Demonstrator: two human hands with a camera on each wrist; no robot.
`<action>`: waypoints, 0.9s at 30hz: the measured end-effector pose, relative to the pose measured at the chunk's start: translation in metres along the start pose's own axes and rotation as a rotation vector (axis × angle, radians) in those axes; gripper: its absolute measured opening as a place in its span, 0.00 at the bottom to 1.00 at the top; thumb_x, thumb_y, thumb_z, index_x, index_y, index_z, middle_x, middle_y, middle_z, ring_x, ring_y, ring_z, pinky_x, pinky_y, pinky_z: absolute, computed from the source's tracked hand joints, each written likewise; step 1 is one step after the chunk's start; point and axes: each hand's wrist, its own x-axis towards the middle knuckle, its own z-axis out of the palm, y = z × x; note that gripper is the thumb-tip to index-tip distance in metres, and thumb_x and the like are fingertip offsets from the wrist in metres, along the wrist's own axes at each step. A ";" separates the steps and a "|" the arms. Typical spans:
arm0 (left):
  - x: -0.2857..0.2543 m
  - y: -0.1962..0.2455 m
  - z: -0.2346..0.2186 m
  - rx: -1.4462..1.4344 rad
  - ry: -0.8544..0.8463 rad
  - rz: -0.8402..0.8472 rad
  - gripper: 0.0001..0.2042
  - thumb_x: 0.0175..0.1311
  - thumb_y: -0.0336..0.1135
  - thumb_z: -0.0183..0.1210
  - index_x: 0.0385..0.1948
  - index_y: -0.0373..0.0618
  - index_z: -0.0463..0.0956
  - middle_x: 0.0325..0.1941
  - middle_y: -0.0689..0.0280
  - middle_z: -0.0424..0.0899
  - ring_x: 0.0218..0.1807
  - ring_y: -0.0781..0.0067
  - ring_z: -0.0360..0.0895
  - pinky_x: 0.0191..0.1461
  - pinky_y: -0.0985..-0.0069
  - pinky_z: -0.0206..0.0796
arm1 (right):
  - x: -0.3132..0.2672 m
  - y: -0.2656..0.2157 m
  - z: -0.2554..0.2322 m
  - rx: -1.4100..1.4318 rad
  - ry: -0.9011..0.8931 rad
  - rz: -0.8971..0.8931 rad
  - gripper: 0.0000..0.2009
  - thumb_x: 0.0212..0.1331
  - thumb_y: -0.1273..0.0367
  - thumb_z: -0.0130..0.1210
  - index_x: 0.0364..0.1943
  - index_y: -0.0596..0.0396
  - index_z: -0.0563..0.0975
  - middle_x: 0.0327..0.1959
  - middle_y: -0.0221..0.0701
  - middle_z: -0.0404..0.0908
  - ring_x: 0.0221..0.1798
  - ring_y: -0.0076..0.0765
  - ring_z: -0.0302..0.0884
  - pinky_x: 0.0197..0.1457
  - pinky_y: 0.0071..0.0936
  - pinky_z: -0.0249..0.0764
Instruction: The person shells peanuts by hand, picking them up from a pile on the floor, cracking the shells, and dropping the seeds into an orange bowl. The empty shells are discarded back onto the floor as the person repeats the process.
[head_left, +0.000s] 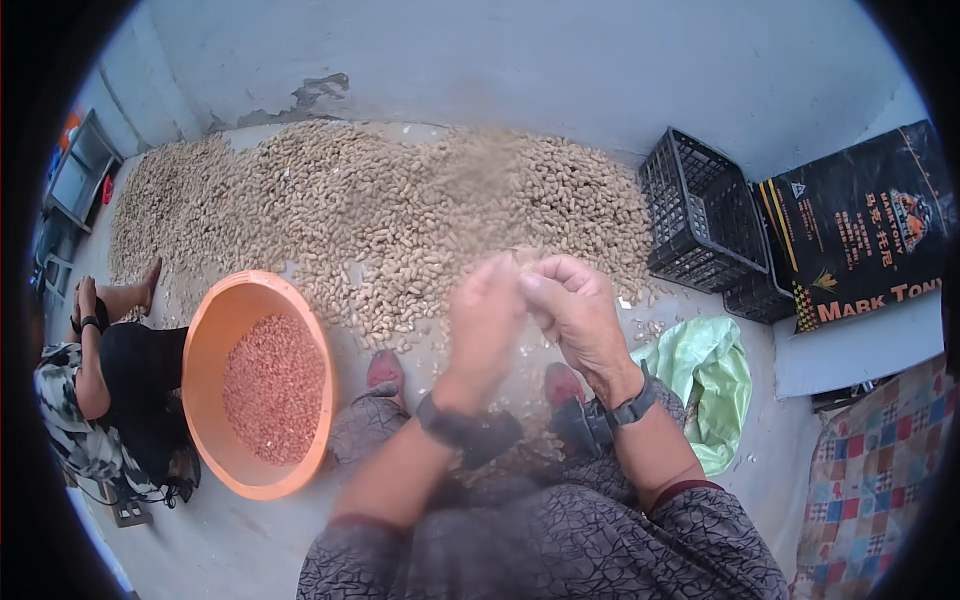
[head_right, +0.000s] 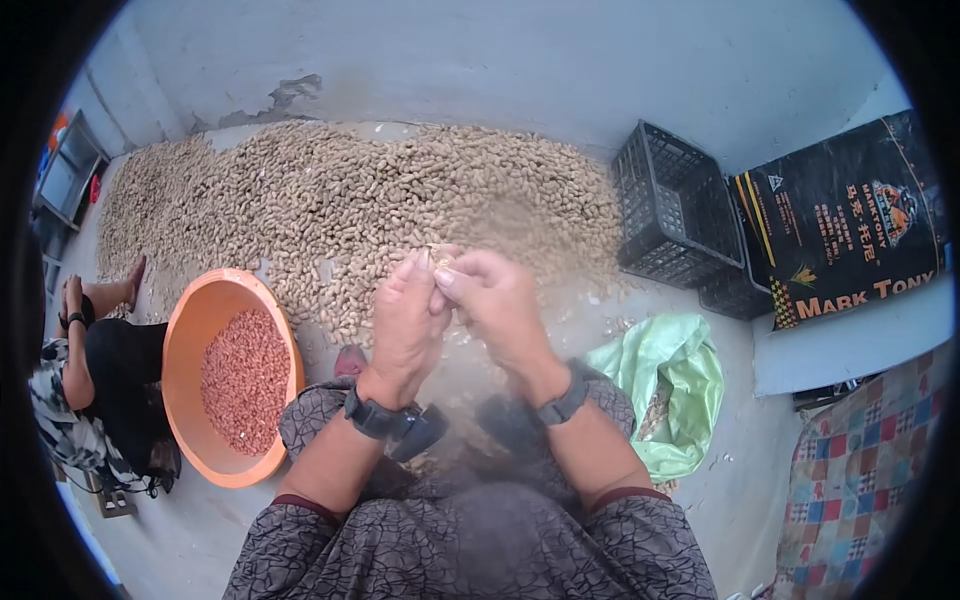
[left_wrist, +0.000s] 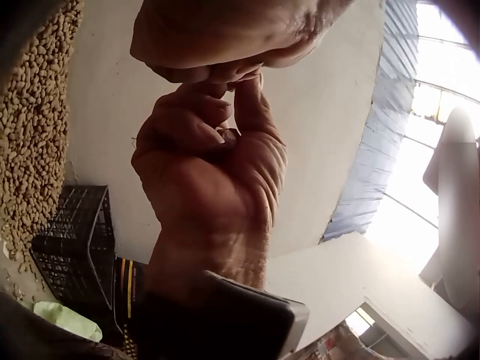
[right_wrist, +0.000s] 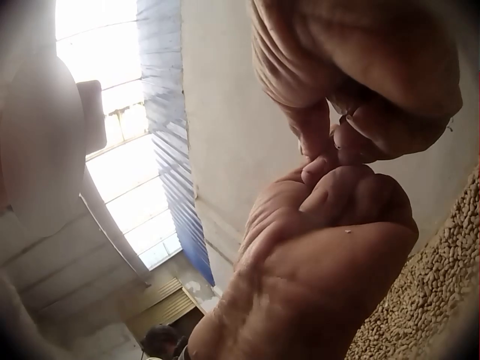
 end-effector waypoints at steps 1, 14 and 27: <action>-0.001 0.001 -0.001 -0.077 -0.046 -0.061 0.11 0.70 0.34 0.44 0.44 0.37 0.71 0.22 0.74 0.68 0.20 0.89 0.60 0.20 0.89 0.53 | 0.000 0.000 0.002 -0.006 -0.005 0.000 0.06 0.58 0.69 0.54 0.31 0.59 0.76 0.23 0.27 0.79 0.21 0.14 0.69 0.22 0.11 0.61; 0.001 0.004 0.001 -0.344 0.012 -0.233 0.21 0.70 0.49 0.38 0.36 0.39 0.73 0.23 0.68 0.74 0.17 0.86 0.60 0.18 0.86 0.50 | -0.012 -0.003 0.015 -0.512 0.164 -0.539 0.04 0.50 0.76 0.60 0.27 0.61 0.77 0.23 0.25 0.77 0.22 0.14 0.69 0.25 0.13 0.66; 0.005 0.011 -0.002 -0.149 -0.082 -0.202 0.15 0.70 0.42 0.42 0.39 0.39 0.74 0.20 0.72 0.69 0.17 0.88 0.58 0.19 0.89 0.48 | -0.005 -0.013 -0.009 -0.426 0.133 -0.103 0.11 0.60 0.64 0.53 0.25 0.57 0.76 0.17 0.24 0.72 0.17 0.13 0.63 0.18 0.12 0.56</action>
